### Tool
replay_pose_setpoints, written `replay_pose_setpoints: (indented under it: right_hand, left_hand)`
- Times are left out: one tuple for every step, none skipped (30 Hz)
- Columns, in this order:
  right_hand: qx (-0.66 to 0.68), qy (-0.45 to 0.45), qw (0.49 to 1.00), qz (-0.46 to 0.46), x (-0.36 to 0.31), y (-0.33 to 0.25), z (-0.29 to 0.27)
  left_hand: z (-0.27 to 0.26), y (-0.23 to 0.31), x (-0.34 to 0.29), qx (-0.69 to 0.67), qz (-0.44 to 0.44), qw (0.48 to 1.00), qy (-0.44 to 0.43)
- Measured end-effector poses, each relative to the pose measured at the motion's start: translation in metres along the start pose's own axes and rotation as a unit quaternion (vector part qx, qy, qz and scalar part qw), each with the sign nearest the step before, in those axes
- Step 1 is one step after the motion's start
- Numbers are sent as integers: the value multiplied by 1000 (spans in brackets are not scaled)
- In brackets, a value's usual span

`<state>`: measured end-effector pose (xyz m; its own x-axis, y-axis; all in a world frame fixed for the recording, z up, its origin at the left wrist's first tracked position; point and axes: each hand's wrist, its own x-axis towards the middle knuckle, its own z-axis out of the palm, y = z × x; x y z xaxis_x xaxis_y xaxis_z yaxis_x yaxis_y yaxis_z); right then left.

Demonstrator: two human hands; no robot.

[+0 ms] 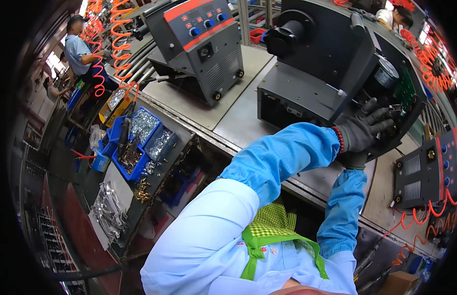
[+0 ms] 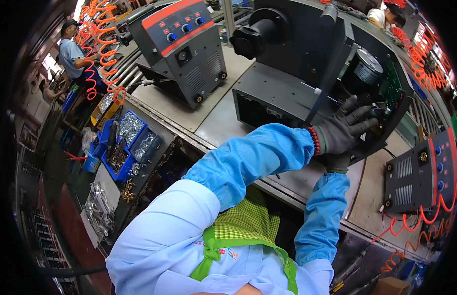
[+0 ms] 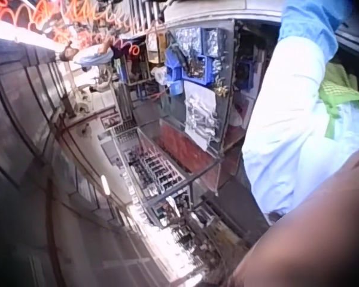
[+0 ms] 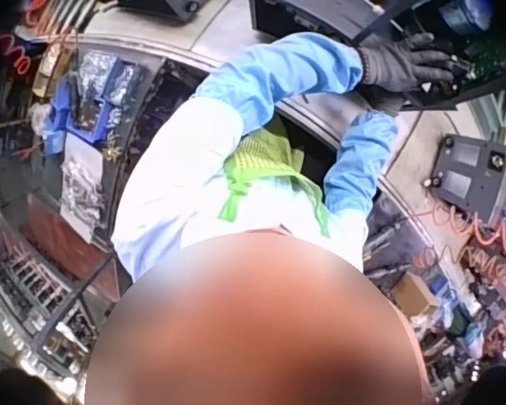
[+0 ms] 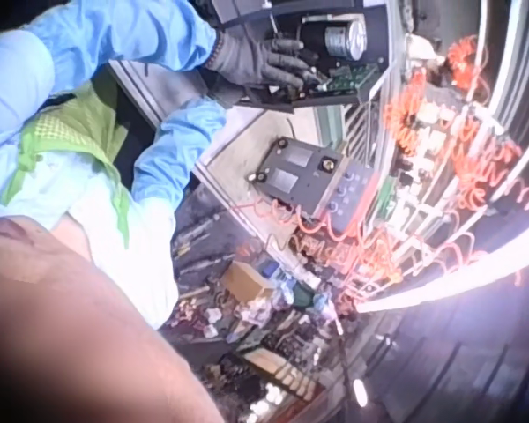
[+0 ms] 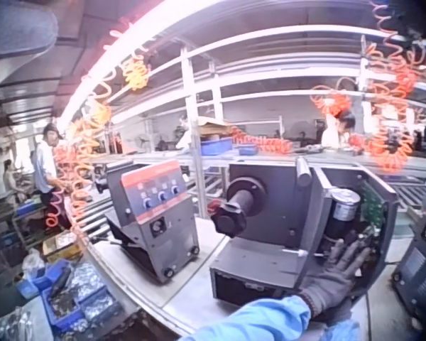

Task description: The person assembles an electronic device by connecting wires, installing a motor, and securing components with screws. They use a screwdriver to tighten fasteners and handle small parts from a plastic bag.

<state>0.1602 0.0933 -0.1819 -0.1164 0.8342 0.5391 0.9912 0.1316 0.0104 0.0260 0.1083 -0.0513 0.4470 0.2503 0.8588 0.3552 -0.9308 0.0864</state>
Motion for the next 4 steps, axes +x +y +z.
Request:
replay_pose_setpoints:
  right_hand:
    - [-26, -17, 1000, 5, -5, 5, -1]
    - [-51, -22, 998, 4, -12, 12, -4]
    - [-67, -17, 998, -7, -12, 12, -7]
    - [-86, 13, 996, -24, -20, 18, -12]
  left_hand:
    - [4, 2, 3, -8, -1, 1000, 10]
    - [7, 5, 4, -15, 9, 1000, 10]
    - [4, 6, 5, -9, 16, 1000, 11]
    - [6, 9, 8, -12, 28, 999, 14]
